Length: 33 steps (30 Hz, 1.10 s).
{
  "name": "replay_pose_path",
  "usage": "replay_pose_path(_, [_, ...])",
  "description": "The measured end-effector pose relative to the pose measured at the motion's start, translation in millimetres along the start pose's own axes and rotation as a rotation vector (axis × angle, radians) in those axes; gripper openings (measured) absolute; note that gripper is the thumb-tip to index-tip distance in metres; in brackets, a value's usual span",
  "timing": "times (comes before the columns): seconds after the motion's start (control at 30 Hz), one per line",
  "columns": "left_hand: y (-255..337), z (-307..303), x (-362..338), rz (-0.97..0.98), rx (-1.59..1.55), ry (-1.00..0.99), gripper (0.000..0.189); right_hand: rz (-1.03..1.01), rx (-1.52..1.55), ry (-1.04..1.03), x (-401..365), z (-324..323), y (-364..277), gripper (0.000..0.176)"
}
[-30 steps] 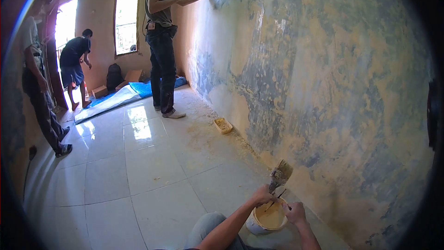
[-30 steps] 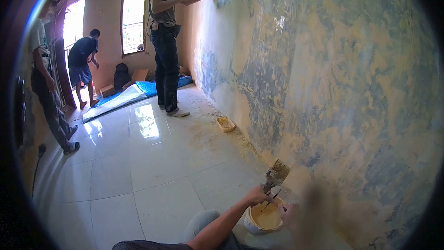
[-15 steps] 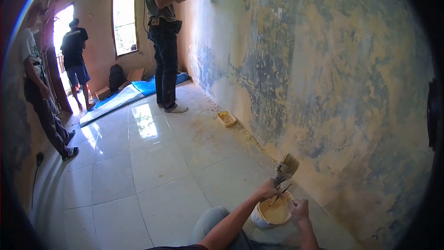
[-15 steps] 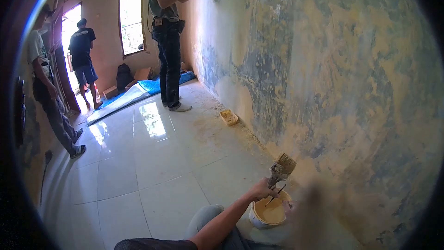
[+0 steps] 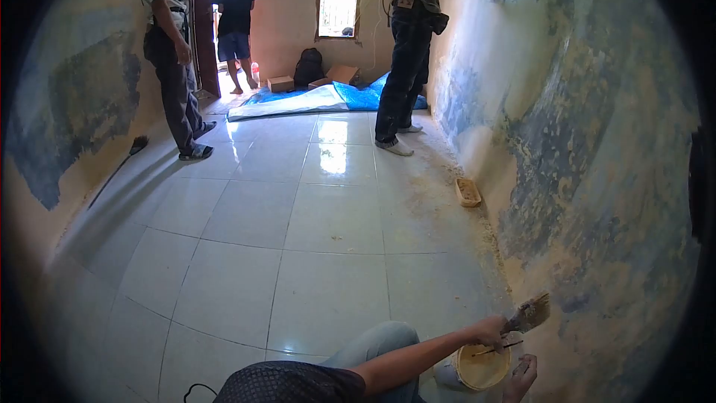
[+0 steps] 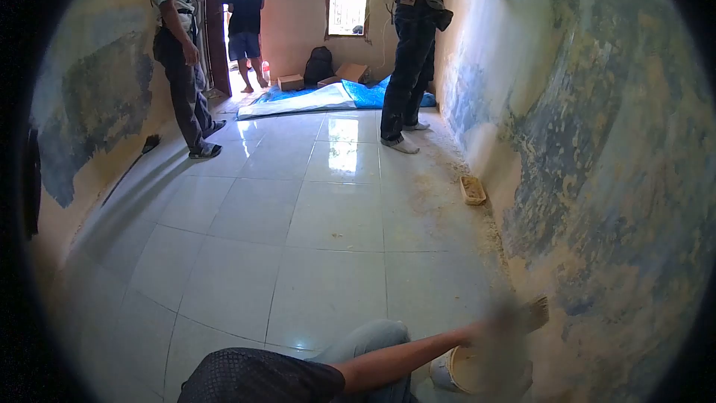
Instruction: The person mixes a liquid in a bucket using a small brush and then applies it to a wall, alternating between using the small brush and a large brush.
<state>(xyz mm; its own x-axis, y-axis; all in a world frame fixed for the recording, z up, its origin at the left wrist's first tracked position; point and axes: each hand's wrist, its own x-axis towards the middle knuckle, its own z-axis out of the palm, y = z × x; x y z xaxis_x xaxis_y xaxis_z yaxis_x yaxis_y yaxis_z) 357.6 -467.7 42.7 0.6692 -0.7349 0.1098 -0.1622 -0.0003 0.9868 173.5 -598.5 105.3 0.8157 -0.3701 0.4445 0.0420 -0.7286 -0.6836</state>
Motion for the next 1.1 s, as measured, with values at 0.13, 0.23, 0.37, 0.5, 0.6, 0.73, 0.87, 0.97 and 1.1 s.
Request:
replay_pose_path(0.13, [21.9,-2.7,-2.4,-0.110,0.324,-0.043,0.062,0.303,0.311,-0.029,1.6,6.9,-21.9,0.032])
replay_pose_path(0.23, [16.5,3.7,-11.2,0.096,-0.005,0.064,0.063,0.259,0.337,-0.041,-2.9,6.7,-32.3,0.024])
replay_pose_path(0.37, [78.2,-13.8,-29.8,-0.197,0.241,-0.143,0.068,0.072,0.233,0.006,-7.8,22.3,9.7,0.014])
replay_pose_path(0.5, [40.8,0.7,-13.5,-0.083,0.359,-0.110,0.068,0.007,0.148,0.082,-10.3,20.5,1.1,0.015])
replay_pose_path(0.6, [27.6,5.5,-6.4,-0.080,0.413,-0.134,0.066,-0.030,0.087,0.144,-11.1,20.9,-5.6,0.015])
replay_pose_path(0.73, [55.8,-3.6,-20.8,-0.141,0.319,-0.218,0.063,0.168,0.246,-0.085,-2.7,7.7,-23.8,0.015])
replay_pose_path(0.87, [47.5,-0.7,-17.7,-0.101,0.346,-0.223,0.058,0.103,0.210,-0.085,-2.2,8.5,-20.4,0.015])
replay_pose_path(0.97, [-5.2,11.4,0.5,0.049,0.261,-0.191,0.055,0.076,0.148,-0.049,-3.3,5.4,-27.1,0.016])
replay_pose_path(1.1, [38.0,-14.5,-16.0,0.044,0.232,-0.217,0.046,0.059,0.139,-0.026,1.5,-0.2,-35.7,0.020])
